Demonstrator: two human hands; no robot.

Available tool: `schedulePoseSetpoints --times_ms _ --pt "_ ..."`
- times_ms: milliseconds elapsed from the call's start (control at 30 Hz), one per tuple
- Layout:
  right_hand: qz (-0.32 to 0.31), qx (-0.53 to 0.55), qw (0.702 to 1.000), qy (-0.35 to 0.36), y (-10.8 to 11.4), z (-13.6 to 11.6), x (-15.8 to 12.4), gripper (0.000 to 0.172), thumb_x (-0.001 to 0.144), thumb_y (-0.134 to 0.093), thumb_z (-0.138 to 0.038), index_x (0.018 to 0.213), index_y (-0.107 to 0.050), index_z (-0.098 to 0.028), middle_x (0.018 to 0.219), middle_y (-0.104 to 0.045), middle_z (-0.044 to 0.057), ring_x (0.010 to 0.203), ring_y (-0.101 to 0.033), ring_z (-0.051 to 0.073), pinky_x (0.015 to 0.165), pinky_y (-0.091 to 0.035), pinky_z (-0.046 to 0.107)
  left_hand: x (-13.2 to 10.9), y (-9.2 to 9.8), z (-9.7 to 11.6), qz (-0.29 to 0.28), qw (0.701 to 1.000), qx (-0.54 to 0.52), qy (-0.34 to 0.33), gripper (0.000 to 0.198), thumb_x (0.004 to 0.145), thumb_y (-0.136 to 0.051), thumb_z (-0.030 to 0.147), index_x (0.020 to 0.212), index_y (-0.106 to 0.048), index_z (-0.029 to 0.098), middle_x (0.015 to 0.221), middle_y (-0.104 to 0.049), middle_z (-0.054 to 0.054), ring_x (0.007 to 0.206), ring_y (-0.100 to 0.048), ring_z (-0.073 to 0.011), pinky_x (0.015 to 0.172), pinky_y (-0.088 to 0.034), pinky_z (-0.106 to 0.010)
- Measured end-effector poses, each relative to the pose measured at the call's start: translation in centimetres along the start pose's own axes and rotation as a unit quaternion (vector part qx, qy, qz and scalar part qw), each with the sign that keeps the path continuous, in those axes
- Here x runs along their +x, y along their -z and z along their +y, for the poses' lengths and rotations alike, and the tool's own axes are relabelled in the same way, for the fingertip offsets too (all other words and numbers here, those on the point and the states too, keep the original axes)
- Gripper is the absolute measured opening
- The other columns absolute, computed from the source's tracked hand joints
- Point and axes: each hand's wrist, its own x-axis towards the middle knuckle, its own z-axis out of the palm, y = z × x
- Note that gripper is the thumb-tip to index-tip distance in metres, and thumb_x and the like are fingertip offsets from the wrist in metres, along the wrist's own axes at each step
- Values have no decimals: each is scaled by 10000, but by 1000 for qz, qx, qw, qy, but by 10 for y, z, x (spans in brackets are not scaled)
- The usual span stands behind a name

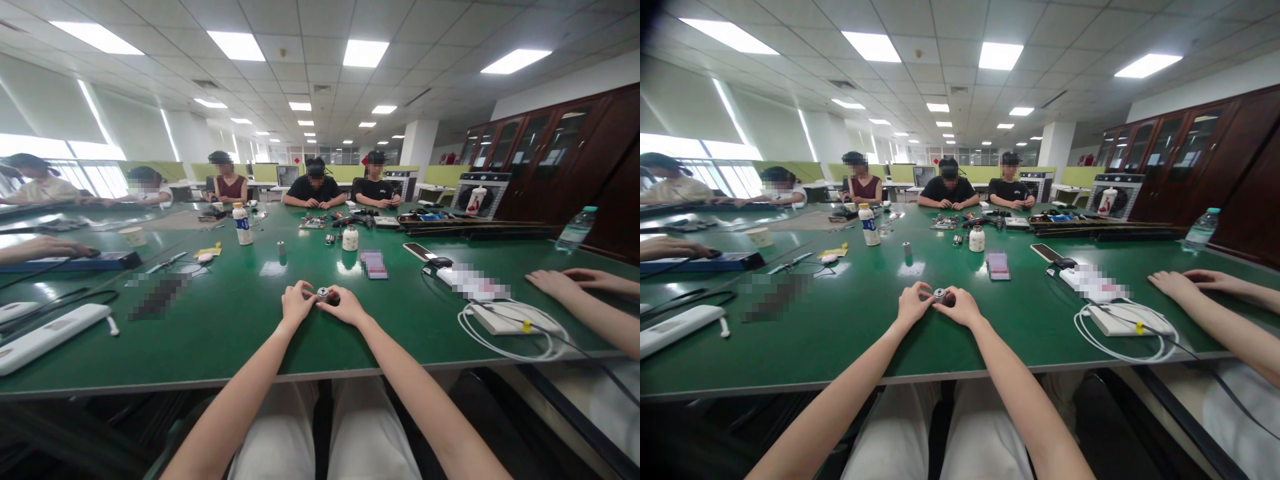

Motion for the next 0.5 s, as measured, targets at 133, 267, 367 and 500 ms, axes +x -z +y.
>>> schedulePoseSetpoints --times_ms 133,267,367,500 --pt "-1 4 1000 2 0 0 0 371 748 -797 -446 1011 -676 -215 897 -718 35 882 -658 206 820 -503 332 -2 -3 -9 -29 999 11 10 293 626 -829 146 827 -653 267 697 -756 -9 834 -660 -290 755 -478 -371" --pt "-2 5 1000 4 1 -1 0 362 751 -795 -442 1009 -678 -217 897 -718 35 886 -659 204 822 -503 331 -1 -4 -11 -30 999 5 -29 268 642 -819 151 827 -669 273 701 -763 -10 798 -675 -277 728 -490 -358" --pt "-5 4 1000 4 1 -2 0 383 746 -796 -456 1018 -677 -214 898 -718 38 890 -656 207 820 -502 333 0 -2 -4 -13 999 -10 -40 205 680 -784 150 800 -671 271 666 -749 1 790 -686 -264 751 -508 -372" --pt "-3 0 1000 2 1 -1 0 394 735 -805 -460 1019 -678 -218 883 -715 33 880 -652 206 814 -499 333 1 1 14 50 994 -88 -36 120 773 -747 242 855 -661 241 802 -748 -23 821 -706 -219 844 -536 -387"
